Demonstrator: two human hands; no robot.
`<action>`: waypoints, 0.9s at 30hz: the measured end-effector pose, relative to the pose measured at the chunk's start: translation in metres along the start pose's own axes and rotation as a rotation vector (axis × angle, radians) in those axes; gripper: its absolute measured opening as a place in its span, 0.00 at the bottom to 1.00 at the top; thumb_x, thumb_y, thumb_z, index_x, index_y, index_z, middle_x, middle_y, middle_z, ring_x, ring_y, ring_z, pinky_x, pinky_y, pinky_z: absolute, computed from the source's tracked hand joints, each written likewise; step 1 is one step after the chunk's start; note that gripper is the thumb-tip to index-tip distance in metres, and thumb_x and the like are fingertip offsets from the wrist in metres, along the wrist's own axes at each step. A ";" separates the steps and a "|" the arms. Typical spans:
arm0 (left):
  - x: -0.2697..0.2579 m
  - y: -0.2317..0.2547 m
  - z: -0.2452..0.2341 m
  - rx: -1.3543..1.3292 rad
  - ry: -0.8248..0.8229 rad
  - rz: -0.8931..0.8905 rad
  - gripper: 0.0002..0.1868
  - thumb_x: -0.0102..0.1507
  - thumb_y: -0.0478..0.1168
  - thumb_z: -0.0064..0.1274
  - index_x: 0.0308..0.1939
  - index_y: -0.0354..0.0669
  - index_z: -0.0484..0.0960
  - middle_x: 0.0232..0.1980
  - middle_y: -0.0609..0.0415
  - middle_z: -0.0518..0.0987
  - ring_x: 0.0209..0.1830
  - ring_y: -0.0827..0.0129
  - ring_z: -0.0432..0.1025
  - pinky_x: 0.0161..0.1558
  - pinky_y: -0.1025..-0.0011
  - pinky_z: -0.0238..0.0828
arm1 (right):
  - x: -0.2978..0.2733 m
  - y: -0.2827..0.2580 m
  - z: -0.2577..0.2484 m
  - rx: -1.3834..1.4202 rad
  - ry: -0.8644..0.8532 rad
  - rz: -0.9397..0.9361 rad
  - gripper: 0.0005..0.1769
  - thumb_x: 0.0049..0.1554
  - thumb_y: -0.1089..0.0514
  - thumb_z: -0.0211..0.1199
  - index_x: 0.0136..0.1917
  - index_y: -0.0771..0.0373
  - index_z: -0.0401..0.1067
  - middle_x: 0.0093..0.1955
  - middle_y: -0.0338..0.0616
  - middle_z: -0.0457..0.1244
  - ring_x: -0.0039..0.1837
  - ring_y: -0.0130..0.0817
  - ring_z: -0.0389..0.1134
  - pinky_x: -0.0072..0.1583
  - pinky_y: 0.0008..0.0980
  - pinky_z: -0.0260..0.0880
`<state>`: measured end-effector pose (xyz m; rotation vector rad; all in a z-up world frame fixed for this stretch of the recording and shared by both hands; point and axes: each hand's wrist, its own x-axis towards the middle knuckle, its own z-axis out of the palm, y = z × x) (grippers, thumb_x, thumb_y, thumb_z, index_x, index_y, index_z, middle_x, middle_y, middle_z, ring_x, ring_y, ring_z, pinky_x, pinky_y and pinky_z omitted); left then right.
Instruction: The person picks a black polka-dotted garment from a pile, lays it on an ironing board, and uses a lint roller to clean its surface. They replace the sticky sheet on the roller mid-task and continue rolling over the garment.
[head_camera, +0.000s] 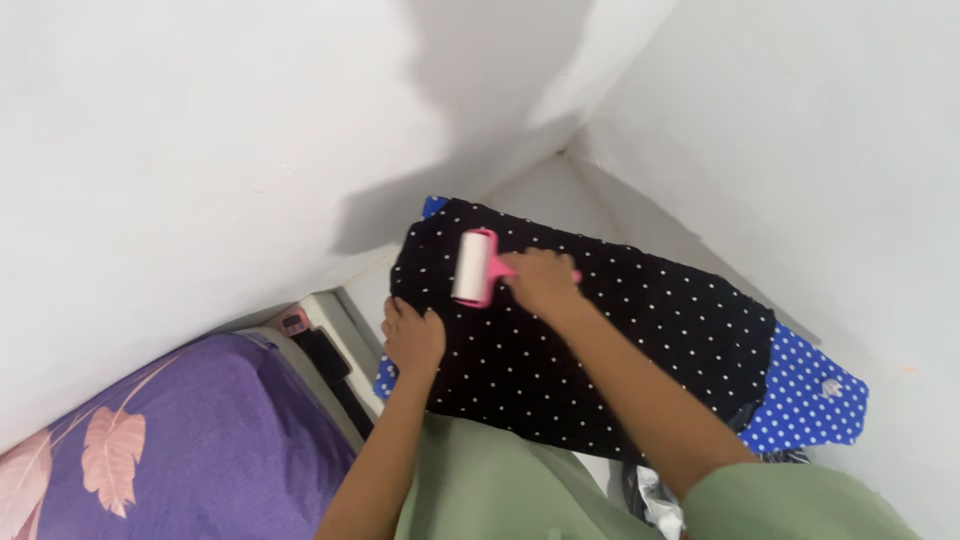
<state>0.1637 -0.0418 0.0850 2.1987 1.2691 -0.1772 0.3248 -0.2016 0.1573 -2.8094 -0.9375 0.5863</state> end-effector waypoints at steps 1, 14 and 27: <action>0.000 0.003 -0.001 0.000 -0.002 -0.013 0.39 0.62 0.49 0.46 0.73 0.31 0.60 0.79 0.44 0.54 0.74 0.45 0.53 0.67 0.45 0.55 | -0.010 0.024 -0.005 -0.051 -0.054 0.027 0.21 0.55 0.46 0.66 0.63 0.40 0.74 0.53 0.47 0.68 0.59 0.50 0.68 0.60 0.60 0.62; -0.078 0.085 0.031 0.040 -0.185 0.613 0.52 0.56 0.34 0.52 0.78 0.28 0.39 0.81 0.33 0.45 0.82 0.44 0.43 0.76 0.49 0.42 | -0.095 0.169 -0.042 -0.101 -0.171 0.244 0.22 0.56 0.43 0.66 0.64 0.32 0.74 0.51 0.40 0.70 0.60 0.44 0.70 0.62 0.55 0.64; -0.097 0.101 0.046 0.133 -0.403 0.315 0.55 0.60 0.34 0.50 0.81 0.43 0.28 0.83 0.42 0.44 0.83 0.55 0.41 0.78 0.49 0.38 | -0.117 0.198 -0.023 0.016 -0.206 0.334 0.25 0.56 0.43 0.67 0.67 0.33 0.73 0.57 0.42 0.71 0.62 0.45 0.71 0.66 0.53 0.64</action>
